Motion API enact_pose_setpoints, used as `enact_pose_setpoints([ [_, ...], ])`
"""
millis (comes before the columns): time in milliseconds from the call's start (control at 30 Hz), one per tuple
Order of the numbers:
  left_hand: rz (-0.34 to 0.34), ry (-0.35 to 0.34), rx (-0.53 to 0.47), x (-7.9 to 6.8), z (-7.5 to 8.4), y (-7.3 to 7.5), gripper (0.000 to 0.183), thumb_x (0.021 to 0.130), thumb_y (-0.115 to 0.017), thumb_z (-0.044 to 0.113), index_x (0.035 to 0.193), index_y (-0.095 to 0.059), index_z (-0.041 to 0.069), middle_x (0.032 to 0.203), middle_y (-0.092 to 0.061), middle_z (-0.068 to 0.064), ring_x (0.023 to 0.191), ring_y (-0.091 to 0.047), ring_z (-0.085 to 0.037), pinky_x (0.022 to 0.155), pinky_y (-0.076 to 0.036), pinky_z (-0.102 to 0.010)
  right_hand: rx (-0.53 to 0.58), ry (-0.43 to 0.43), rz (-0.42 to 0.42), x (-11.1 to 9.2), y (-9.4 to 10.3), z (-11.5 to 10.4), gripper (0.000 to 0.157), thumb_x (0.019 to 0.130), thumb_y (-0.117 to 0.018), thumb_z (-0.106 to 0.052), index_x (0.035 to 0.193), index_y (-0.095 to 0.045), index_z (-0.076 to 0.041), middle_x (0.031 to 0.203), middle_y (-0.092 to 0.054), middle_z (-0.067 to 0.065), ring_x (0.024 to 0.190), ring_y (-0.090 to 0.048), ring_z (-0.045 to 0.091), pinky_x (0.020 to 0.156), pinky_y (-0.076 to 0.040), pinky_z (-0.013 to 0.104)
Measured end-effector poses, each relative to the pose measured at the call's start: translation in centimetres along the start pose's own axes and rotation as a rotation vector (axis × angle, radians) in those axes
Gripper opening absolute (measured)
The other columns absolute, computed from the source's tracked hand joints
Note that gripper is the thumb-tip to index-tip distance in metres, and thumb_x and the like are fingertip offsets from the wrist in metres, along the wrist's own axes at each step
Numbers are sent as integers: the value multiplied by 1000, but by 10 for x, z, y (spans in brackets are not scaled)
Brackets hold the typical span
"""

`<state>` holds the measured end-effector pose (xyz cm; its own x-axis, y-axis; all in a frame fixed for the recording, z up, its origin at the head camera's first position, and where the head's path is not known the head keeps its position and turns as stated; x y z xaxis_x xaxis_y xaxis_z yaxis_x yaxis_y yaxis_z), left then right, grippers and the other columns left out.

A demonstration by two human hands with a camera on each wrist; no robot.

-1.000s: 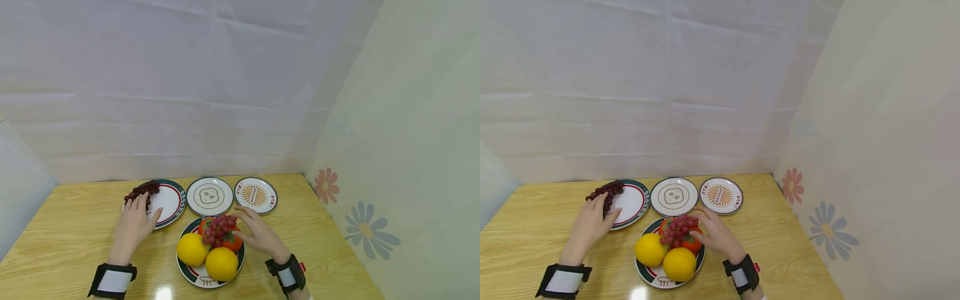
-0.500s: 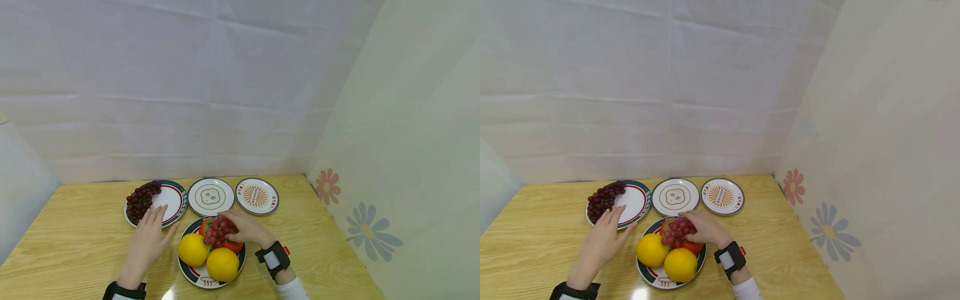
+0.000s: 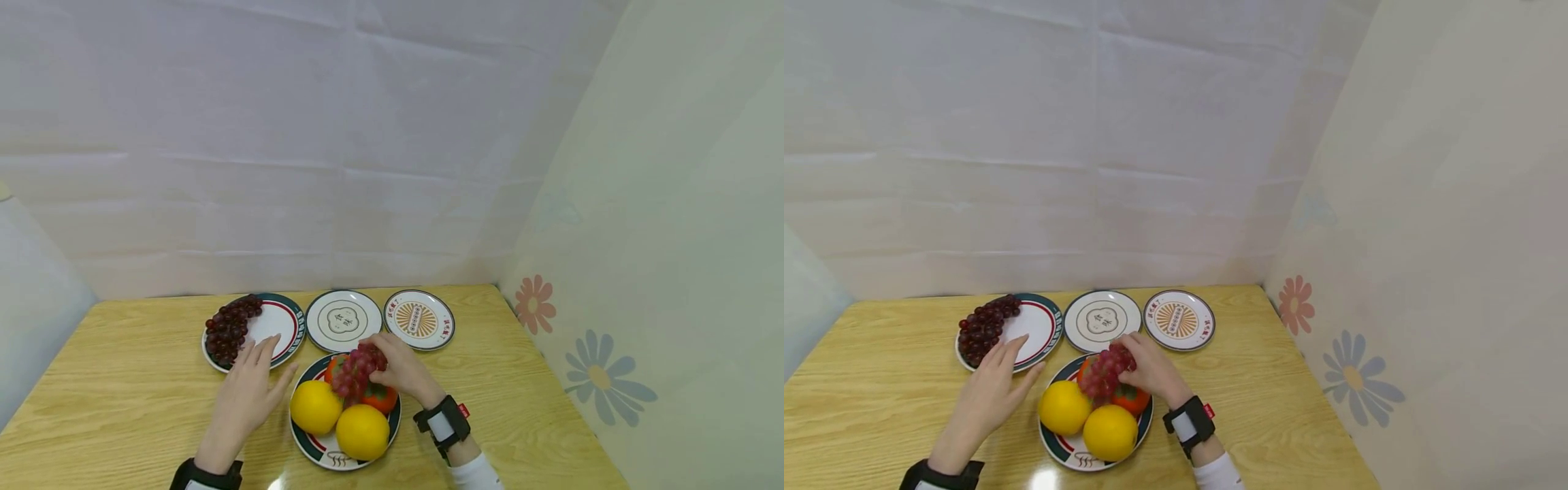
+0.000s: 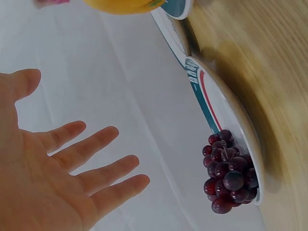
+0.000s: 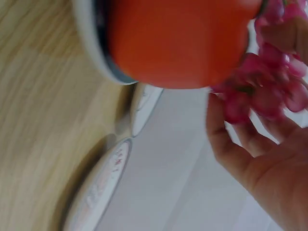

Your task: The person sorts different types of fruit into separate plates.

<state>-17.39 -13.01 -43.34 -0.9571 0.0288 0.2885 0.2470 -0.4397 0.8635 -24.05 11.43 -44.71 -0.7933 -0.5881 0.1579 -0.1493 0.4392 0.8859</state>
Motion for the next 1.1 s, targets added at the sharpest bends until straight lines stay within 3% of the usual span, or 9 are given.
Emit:
enact_pose_setpoints([
  [100, -40, 0, -21, 0, 8, 2, 64, 89, -53, 48, 135, -42, 5, 135, -47, -19, 128, -34, -43, 103, -34, -61, -42, 50, 96, -1, 13, -16, 56, 71, -80, -14, 121, -55, -17, 112, -58, 1, 100, -50, 12, 87, -54, 30],
  [233, -72, -40, -61, 0, 28, 3, 68, 88, -52, 54, 136, -42, 7, 136, -47, -17, 128, -35, -39, 101, -38, -60, -60, 145, 161, 0, 26, -43, 57, 69, -82, -15, 120, -56, -14, 108, -58, 2, 97, -51, 11, 84, -55, 27],
  [367, -114, -96, -113, 0, 48, -2, 76, 81, -55, 62, 137, -42, 12, 131, -53, -17, 118, -50, -34, 91, -50, -54, -75, 245, 205, 0, 27, -64, 57, 69, -83, -18, 119, -55, -12, 109, -59, 2, 98, -53, 11, 83, -56, 23],
  [467, -142, -122, -184, 1, 57, -7, 77, 77, -64, 57, 136, -43, 12, 119, -61, -14, 100, -61, -26, 78, -58, -44, -94, 275, 226, 0, 24, -73, 57, 69, -83, -19, 118, -55, -12, 111, -58, 2, 101, -52, 12, 85, -56, 23],
  [600, -146, -149, -279, 4, 59, -11, 66, 74, -76, 37, 128, -48, 8, 105, -68, -9, 84, -65, -17, 68, -60, -33, -130, 272, 214, -1, 21, -77, 56, 70, -82, -20, 119, -55, -14, 115, -56, 3, 105, -50, 13, 86, -55, 24],
  [800, -84, -199, -274, 19, 49, -7, 53, 76, -76, 25, 118, -51, 6, 100, -68, -11, 81, -65, -17, 68, -60, -34, -132, 276, 187, -1, 20, -72, 62, 74, -79, -19, 128, -49, -14, 126, -51, 7, 112, -49, 17, 91, -54, 30],
  [933, -1, -141, -192, 37, 30, 0, 53, 79, -73, 26, 120, -50, 1, 101, -67, -18, 80, -65, -25, 69, -59, -41, -103, 268, 194, -4, 24, -65, 66, 76, -77, -19, 133, -44, -12, 129, -47, 8, 115, -47, 18, 94, -52, 33],
  [1100, 121, -36, -79, 61, -10, -3, 53, 81, -71, 27, 117, -48, -5, 98, -63, -27, 75, -64, -36, 62, -57, -49, -77, 220, 212, -11, 29, -56, 61, 76, -76, -15, 130, -47, -11, 128, -49, 7, 115, -48, 17, 96, -50, 35],
])
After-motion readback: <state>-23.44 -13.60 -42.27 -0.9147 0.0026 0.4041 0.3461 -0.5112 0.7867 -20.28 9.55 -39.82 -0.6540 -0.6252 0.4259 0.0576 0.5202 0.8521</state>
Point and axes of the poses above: each hand's wrist, its own x-axis towards the middle knuckle, its own y-axis out of the back of the hand, z = x × y, the point moved 4 cm from there along x, towards the middle knuckle
